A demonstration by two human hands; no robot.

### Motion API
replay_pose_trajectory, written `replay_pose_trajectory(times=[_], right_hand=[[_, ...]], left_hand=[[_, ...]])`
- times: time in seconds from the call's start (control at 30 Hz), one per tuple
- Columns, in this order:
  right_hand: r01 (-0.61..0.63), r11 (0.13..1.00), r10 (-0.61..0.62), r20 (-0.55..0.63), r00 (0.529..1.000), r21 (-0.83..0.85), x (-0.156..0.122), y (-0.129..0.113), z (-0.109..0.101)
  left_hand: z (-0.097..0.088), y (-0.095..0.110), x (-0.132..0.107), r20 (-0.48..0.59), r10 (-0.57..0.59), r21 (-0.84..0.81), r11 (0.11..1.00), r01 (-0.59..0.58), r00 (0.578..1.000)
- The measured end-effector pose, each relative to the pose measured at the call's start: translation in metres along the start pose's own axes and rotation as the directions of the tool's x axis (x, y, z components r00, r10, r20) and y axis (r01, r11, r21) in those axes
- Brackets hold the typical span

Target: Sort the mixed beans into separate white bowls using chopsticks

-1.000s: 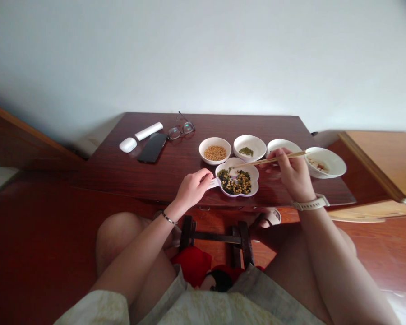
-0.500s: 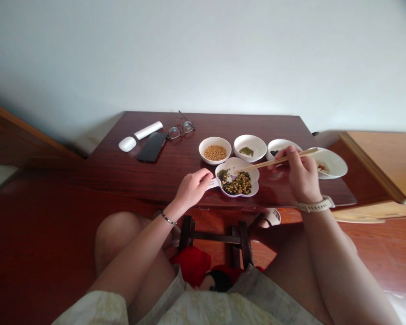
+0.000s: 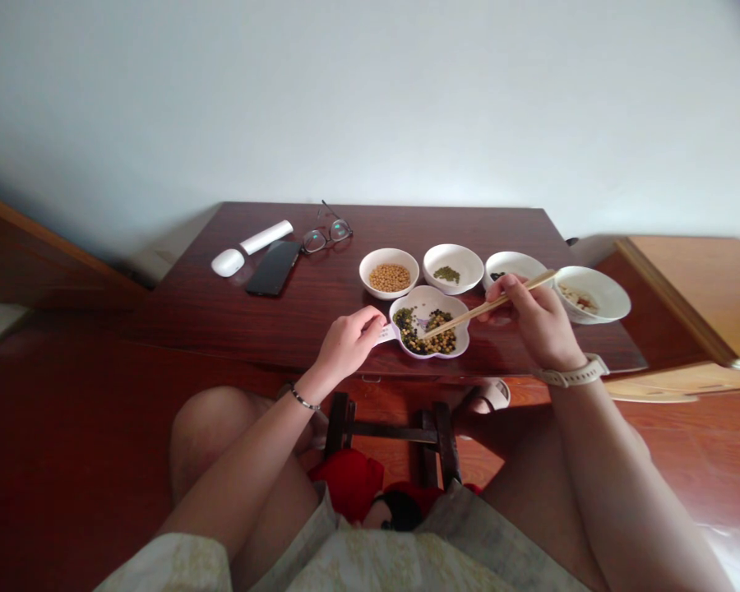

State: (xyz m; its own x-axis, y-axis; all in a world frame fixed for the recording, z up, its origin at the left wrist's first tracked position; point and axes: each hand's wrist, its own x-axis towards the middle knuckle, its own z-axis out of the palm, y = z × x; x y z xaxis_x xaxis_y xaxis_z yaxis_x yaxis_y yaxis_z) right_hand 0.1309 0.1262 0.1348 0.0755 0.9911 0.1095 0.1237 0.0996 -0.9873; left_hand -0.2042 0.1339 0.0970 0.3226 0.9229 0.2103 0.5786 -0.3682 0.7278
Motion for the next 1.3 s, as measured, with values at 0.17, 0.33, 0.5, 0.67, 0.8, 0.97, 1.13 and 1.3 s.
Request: replay_pose_trajectory(times=[0.17, 0.33, 0.5, 0.67, 0.8, 0.97, 1.13, 1.3], right_hand=[[0.058, 0.998, -0.056, -0.070, 0.996, 0.022, 0.001, 0.002, 0.009], [0.081, 0.996, -0.081, -0.001, 0.997, -0.045, 0.000, 0.002, 0.021], [0.050, 0.999, -0.051, 0.026, 0.998, 0.014, -0.001, -0.002, 0.024], [0.060, 0.997, -0.058, -0.032, 0.998, 0.053, 0.001, -0.002, 0.021], [0.069, 0.997, -0.067, -0.060, 0.996, 0.033, 0.001, 0.001, 0.022], [0.123, 0.991, -0.127, -0.086, 0.988, -0.047, 0.001, 0.005, 0.024], [0.114, 0.989, -0.124, -0.100, 0.987, -0.096, 0.002, 0.007, 0.023], [0.063, 0.998, -0.063, -0.005, 0.998, -0.019, 0.002, 0.006, 0.024]], left_hand=[[0.000, 0.001, 0.000, 0.004, -0.001, 0.000, 1.000, 0.001, 1.000], [0.000, 0.000, 0.000, -0.001, -0.001, 0.007, 1.000, 0.001, 1.000], [0.000, 0.001, -0.001, 0.001, -0.007, 0.005, 1.000, 0.007, 1.000], [-0.001, 0.002, -0.001, 0.001, -0.007, -0.002, 1.000, 0.007, 1.000], [-0.001, 0.002, -0.001, -0.003, -0.001, 0.005, 1.000, 0.001, 1.000], [-0.001, 0.001, -0.001, 0.002, 0.000, 0.006, 1.000, 0.000, 1.000], [-0.001, 0.001, 0.000, -0.002, -0.002, 0.008, 1.000, 0.002, 1.000], [-0.001, 0.001, 0.000, 0.001, -0.008, 0.007, 1.000, 0.008, 1.000]])
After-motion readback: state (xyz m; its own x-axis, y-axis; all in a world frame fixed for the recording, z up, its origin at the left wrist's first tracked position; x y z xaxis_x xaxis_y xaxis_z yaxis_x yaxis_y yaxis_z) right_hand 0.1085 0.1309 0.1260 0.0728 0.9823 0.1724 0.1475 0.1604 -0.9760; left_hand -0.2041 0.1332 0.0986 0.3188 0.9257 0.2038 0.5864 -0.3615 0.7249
